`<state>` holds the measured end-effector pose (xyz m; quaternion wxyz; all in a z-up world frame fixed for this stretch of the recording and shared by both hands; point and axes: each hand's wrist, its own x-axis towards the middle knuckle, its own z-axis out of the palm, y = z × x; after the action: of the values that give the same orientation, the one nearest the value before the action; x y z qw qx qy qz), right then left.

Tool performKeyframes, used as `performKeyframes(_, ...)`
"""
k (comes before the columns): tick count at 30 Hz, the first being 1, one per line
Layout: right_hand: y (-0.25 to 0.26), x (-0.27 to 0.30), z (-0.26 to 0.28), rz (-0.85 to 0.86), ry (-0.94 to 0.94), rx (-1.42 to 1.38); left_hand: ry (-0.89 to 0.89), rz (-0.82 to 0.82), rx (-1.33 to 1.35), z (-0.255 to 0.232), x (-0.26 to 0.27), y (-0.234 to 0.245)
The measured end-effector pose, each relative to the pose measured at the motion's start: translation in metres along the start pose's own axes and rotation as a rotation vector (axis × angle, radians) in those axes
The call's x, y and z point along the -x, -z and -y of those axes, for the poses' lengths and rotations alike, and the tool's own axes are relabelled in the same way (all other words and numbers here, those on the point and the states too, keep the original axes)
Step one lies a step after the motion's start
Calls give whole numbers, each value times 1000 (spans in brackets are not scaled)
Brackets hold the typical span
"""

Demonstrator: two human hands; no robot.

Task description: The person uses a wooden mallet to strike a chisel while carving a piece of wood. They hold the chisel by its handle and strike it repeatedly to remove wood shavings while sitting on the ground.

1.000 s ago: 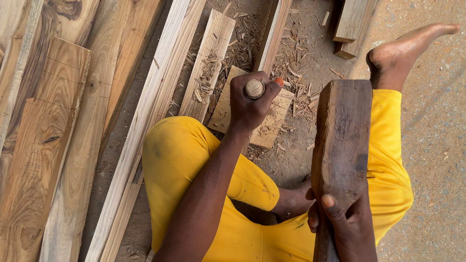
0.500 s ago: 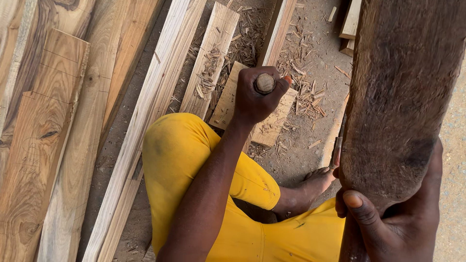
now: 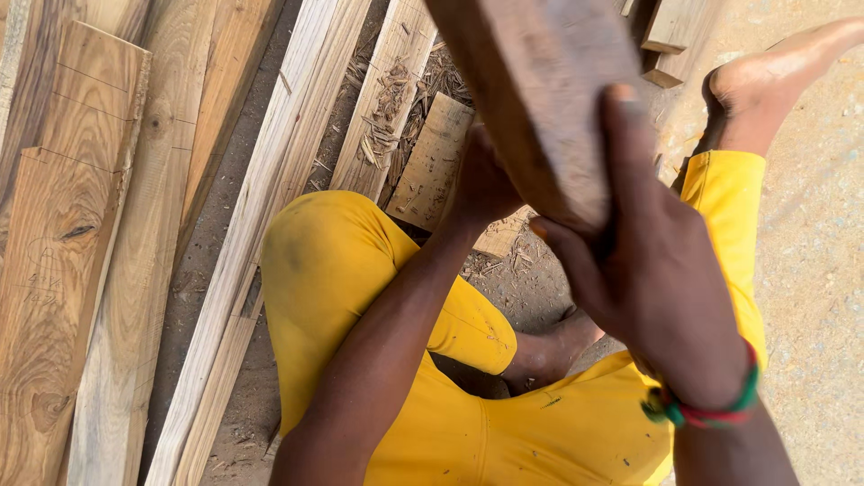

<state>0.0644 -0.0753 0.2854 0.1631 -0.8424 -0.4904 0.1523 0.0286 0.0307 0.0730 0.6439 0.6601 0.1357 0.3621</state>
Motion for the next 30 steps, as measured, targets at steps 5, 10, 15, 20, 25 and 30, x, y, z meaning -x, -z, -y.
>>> performKeyframes(5,-1,-4,-4,42,-107,-181,-22,31,76,15,0,2)
performKeyframes(10,30,30,10,-118,-124,-221,145,18,12,3,-1,1)
performKeyframes(15,56,55,26,-130,-118,-394,168,1,57,-21,-1,9)
performKeyframes(20,59,55,29,-79,-36,-226,162,-9,38,-28,12,13)
performKeyframes(25,28,41,22,-71,-75,-65,17,21,-33,-6,27,10)
performKeyframes(30,-10,4,11,33,79,-91,-109,-28,-128,16,33,1)
